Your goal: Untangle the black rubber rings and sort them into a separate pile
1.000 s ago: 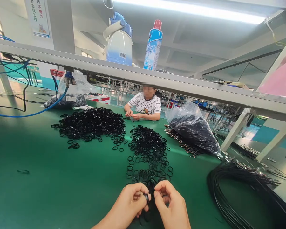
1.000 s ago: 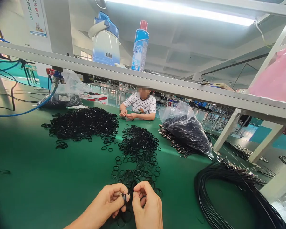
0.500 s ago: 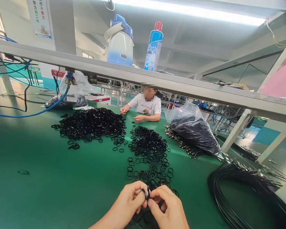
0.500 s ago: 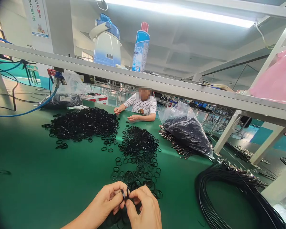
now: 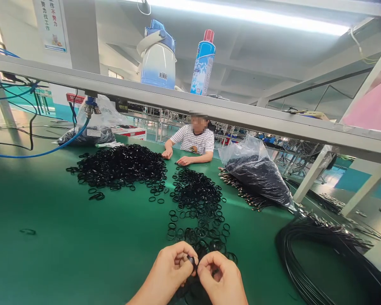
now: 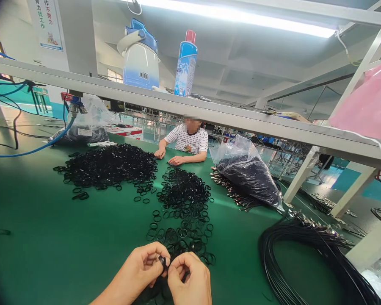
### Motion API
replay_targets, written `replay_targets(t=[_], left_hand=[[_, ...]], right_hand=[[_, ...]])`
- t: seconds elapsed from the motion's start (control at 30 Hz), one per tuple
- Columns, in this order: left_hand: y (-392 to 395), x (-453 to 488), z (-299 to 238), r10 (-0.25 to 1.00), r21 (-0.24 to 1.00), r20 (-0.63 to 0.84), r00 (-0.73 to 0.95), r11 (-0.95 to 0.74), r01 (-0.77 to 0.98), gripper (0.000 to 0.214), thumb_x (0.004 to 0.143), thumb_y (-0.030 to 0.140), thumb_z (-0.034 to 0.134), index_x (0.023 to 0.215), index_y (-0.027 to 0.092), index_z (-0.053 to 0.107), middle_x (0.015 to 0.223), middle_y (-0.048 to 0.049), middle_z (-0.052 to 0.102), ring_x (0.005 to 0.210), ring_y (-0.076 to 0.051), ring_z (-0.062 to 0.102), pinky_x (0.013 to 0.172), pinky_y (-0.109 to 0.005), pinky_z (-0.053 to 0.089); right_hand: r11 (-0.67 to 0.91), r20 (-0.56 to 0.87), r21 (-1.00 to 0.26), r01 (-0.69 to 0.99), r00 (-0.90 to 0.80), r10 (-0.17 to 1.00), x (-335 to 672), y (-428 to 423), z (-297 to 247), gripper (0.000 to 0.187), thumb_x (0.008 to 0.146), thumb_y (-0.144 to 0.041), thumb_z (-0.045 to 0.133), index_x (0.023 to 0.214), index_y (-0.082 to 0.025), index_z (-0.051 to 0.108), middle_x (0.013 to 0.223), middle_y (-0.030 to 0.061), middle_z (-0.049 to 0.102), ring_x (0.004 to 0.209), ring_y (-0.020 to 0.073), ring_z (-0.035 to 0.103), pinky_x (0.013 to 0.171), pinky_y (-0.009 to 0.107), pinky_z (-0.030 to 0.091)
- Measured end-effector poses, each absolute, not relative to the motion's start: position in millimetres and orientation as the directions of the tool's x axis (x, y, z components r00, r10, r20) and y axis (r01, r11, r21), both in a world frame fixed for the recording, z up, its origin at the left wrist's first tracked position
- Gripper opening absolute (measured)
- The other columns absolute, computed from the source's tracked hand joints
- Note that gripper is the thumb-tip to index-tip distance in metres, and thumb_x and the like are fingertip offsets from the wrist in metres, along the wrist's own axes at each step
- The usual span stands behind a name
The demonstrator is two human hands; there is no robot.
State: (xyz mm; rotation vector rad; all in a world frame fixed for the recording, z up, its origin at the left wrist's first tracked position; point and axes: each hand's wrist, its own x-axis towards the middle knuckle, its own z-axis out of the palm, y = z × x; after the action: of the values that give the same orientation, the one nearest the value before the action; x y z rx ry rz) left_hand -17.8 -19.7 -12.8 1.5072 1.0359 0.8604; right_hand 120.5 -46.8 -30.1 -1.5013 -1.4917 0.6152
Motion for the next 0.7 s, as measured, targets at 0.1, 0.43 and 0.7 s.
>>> replay_targets(t=[0.1,0.43,0.7], left_hand=[[-23,-19,-7,0.935,0.948,0.029,0.355,-0.138,0.286,0.019,0.066,0.015,0.044,0.072,0.014,0.063,0.053,0.0043,0.051,0.048,-0.009,0.042,0.047,-0.019,0.032],[-27,-17,-6,0.929,0.839,0.129,0.347,-0.289,0.462,0.019,0.064,0.01,0.042,0.068,0.016,0.06,0.051,0.0068,0.04,0.05,-0.01,0.036,0.049,-0.02,0.028],[-9,-30,-11,0.965,0.877,0.14,0.22,-0.224,0.425,0.013,0.074,0.019,0.04,0.07,0.019,0.053,0.052,0.0074,0.034,0.051,-0.011,0.035,0.05,-0.021,0.026]], right_hand=[[0.144,0.276,-0.82,0.554,0.164,0.947,120,-49,-27,0.015,0.066,-0.022,0.048,0.056,-0.017,0.058,0.057,-0.0011,0.054,0.049,0.0103,0.047,0.045,0.019,0.031],[0.157,0.286,-0.853,0.497,0.194,0.939,116,-49,-30,0.01,0.06,-0.02,0.049,0.051,-0.018,0.053,0.054,-0.0026,0.047,0.047,0.0096,0.041,0.045,0.02,0.03],[0.063,0.058,-0.998,-0.03,0.146,0.988,141,-44,-22,0.015,0.064,-0.03,0.054,0.057,-0.017,0.051,0.052,-0.0022,0.045,0.054,0.0121,0.04,0.053,0.023,0.033]])
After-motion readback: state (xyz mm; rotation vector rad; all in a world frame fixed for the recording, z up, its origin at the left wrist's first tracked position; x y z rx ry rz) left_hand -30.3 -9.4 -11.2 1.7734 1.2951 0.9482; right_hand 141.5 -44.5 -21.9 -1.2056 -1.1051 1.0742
